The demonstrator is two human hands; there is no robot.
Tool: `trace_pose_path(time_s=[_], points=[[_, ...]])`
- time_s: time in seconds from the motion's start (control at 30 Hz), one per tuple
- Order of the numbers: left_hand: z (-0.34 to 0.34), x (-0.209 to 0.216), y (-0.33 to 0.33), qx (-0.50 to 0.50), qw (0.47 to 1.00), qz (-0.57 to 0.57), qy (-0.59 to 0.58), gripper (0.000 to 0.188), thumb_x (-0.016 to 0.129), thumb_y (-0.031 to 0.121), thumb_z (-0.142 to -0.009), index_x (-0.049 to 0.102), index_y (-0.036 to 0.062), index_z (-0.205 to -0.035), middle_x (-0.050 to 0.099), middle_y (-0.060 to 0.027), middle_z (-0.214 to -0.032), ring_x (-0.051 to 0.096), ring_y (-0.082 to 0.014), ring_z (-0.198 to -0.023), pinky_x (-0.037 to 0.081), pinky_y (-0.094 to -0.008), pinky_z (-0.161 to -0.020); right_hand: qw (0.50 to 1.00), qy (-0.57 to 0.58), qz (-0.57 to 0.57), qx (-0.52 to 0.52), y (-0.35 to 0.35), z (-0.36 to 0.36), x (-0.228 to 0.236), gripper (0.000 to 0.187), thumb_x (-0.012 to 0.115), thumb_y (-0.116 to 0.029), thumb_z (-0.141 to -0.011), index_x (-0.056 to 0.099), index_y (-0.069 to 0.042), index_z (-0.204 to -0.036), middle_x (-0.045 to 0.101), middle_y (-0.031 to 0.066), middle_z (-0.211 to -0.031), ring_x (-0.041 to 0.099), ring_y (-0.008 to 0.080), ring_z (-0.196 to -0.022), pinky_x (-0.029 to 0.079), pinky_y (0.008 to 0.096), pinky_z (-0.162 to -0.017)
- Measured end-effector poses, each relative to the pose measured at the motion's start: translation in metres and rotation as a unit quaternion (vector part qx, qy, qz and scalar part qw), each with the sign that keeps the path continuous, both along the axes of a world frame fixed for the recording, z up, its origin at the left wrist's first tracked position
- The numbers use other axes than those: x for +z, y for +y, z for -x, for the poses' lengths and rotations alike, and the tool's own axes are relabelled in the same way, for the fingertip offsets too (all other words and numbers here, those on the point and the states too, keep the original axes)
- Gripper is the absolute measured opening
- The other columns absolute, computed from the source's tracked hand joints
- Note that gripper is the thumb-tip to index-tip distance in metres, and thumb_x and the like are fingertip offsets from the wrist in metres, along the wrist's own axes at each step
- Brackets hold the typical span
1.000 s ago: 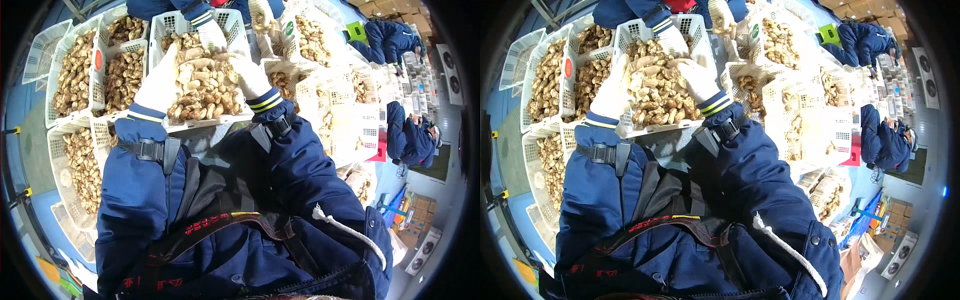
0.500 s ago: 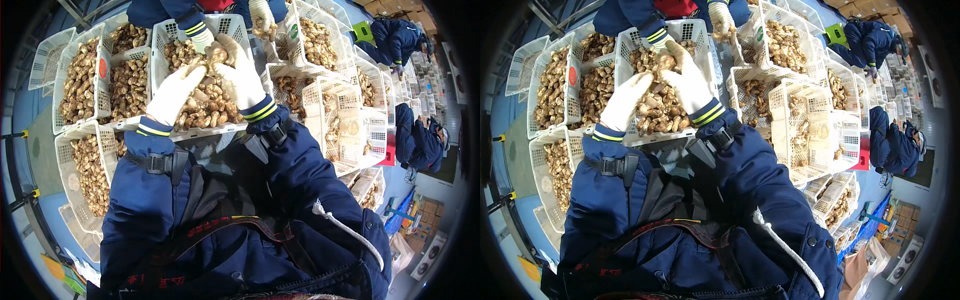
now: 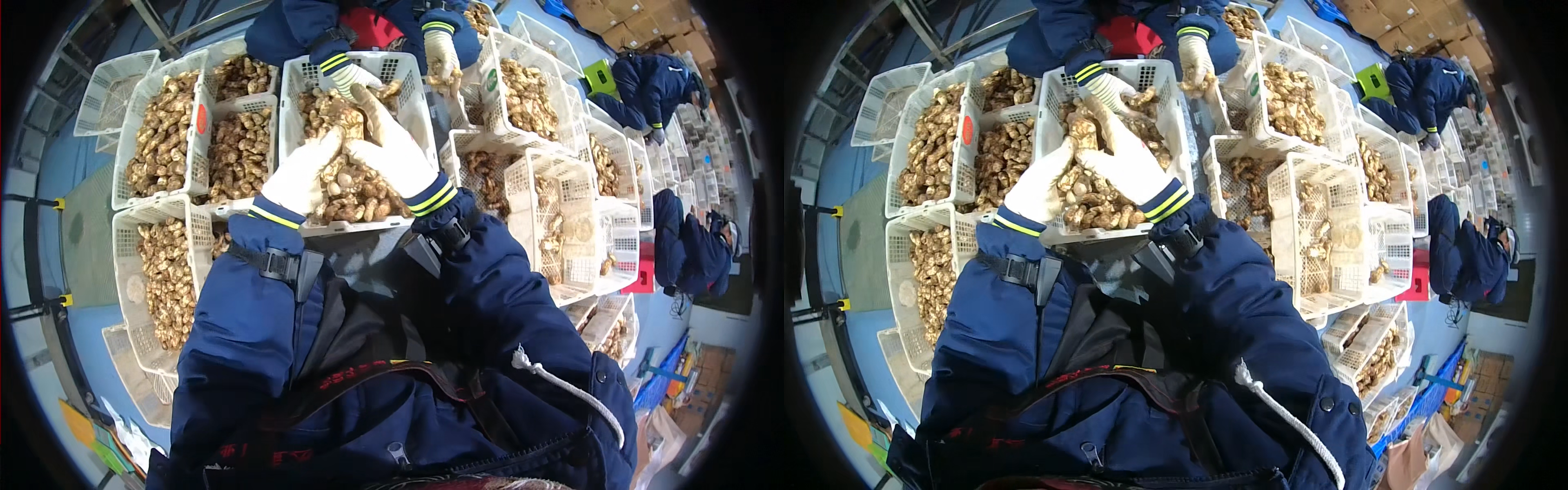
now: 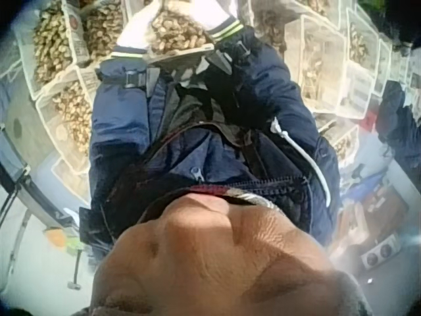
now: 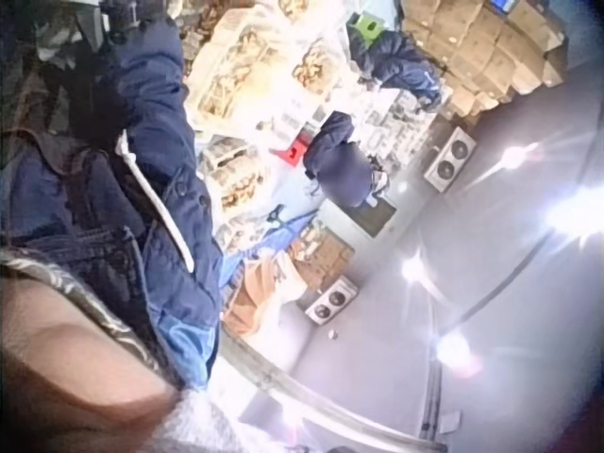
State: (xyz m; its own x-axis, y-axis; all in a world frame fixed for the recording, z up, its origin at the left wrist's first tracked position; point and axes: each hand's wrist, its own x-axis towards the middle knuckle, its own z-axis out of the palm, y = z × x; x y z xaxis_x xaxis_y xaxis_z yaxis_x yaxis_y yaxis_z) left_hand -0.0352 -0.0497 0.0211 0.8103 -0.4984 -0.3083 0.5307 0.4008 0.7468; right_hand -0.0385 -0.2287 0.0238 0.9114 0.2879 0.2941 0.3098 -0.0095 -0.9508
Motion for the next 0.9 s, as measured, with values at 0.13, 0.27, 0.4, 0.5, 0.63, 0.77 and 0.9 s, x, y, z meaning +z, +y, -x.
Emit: trace_pose_path(time_s=[0.13,0.27,0.4,0.5,0.63,0.77,0.9], points=[[-0.005,-0.008,0.010,0.025,0.996,-0.060,0.063,0.034,0.052,0.037,-0.099,0.059,0.0115,-0.121,0.064,0.0013,-0.090,0.058,-0.0078,-0.069,0.046,-0.0193,-0.056,0.996,0.090,0.018,0.001,0.005,0.002,-0.014,0.074,0.065,-0.020,-0.088,0.027,0.003,-0.147,0.038,0.0221,-0.146,0.036,0.0258,-0.137,0.029,0.0330,-0.112],[-0.003,-0.005,0.023,0.021,0.995,-0.066,0.075,0.036,0.044,0.042,-0.101,0.060,0.0104,-0.108,0.061,-0.0031,-0.077,0.055,-0.0095,-0.057,0.042,-0.0200,-0.047,0.995,0.091,0.040,-0.009,0.008,0.001,-0.029,0.059,0.060,-0.022,-0.093,0.037,0.002,-0.142,0.048,0.0183,-0.140,0.044,0.0237,-0.132,0.034,0.0332,-0.109],[0.003,0.005,0.029,0.023,0.992,-0.091,0.085,0.041,0.045,0.049,-0.099,0.061,0.0113,-0.107,0.065,-0.0086,-0.077,0.052,-0.0105,-0.047,0.036,-0.0195,-0.037,0.995,0.091,0.034,0.006,0.016,0.002,-0.012,0.056,0.059,-0.020,-0.093,0.038,0.002,-0.141,0.049,0.0176,-0.138,0.046,0.0234,-0.128,0.035,0.0332,-0.108],[0.007,0.005,0.032,0.006,0.996,-0.074,0.054,0.043,0.046,0.051,-0.098,0.061,0.0121,-0.107,0.064,-0.0045,-0.076,0.054,-0.0083,-0.050,0.038,-0.0172,-0.040,0.990,0.122,-0.062,0.037,0.024,0.000,-0.014,0.055,0.060,-0.015,-0.090,0.041,0.001,-0.139,0.052,0.0165,-0.134,0.049,0.0236,-0.124,0.038,0.0343,-0.105],[0.002,-0.011,0.026,0.013,0.998,-0.033,0.050,0.036,0.053,0.044,-0.097,0.063,0.0107,-0.106,0.063,0.0015,-0.080,0.053,-0.0065,-0.056,0.041,-0.0190,-0.045,0.997,0.036,0.066,-0.018,0.015,0.000,-0.016,0.058,0.062,-0.015,-0.086,0.043,0.000,-0.138,0.053,0.0161,-0.134,0.051,0.0238,-0.122,0.040,0.0353,-0.104],[-0.003,-0.014,0.032,0.049,0.986,-0.071,0.141,0.031,0.052,0.039,-0.098,0.060,0.0142,-0.114,0.061,0.0019,-0.083,0.049,-0.0060,-0.055,0.038,-0.0180,-0.043,0.990,0.058,0.115,-0.055,0.002,-0.003,-0.054,0.059,0.063,-0.023,-0.087,0.043,0.002,-0.137,0.056,0.0196,-0.130,0.056,0.0270,-0.118,0.043,0.0351,-0.100],[-0.030,-0.036,0.077,0.264,0.951,0.042,0.152,0.023,0.051,0.034,-0.099,0.058,0.0118,-0.096,0.064,-0.0059,-0.083,0.050,-0.0088,-0.057,0.037,-0.0185,-0.043,0.970,0.062,0.224,-0.069,0.008,0.004,-0.036,0.056,0.060,-0.025,-0.089,0.045,0.002,-0.135,0.058,0.0208,-0.126,0.056,0.0294,-0.117,0.043,0.0350,-0.100]])
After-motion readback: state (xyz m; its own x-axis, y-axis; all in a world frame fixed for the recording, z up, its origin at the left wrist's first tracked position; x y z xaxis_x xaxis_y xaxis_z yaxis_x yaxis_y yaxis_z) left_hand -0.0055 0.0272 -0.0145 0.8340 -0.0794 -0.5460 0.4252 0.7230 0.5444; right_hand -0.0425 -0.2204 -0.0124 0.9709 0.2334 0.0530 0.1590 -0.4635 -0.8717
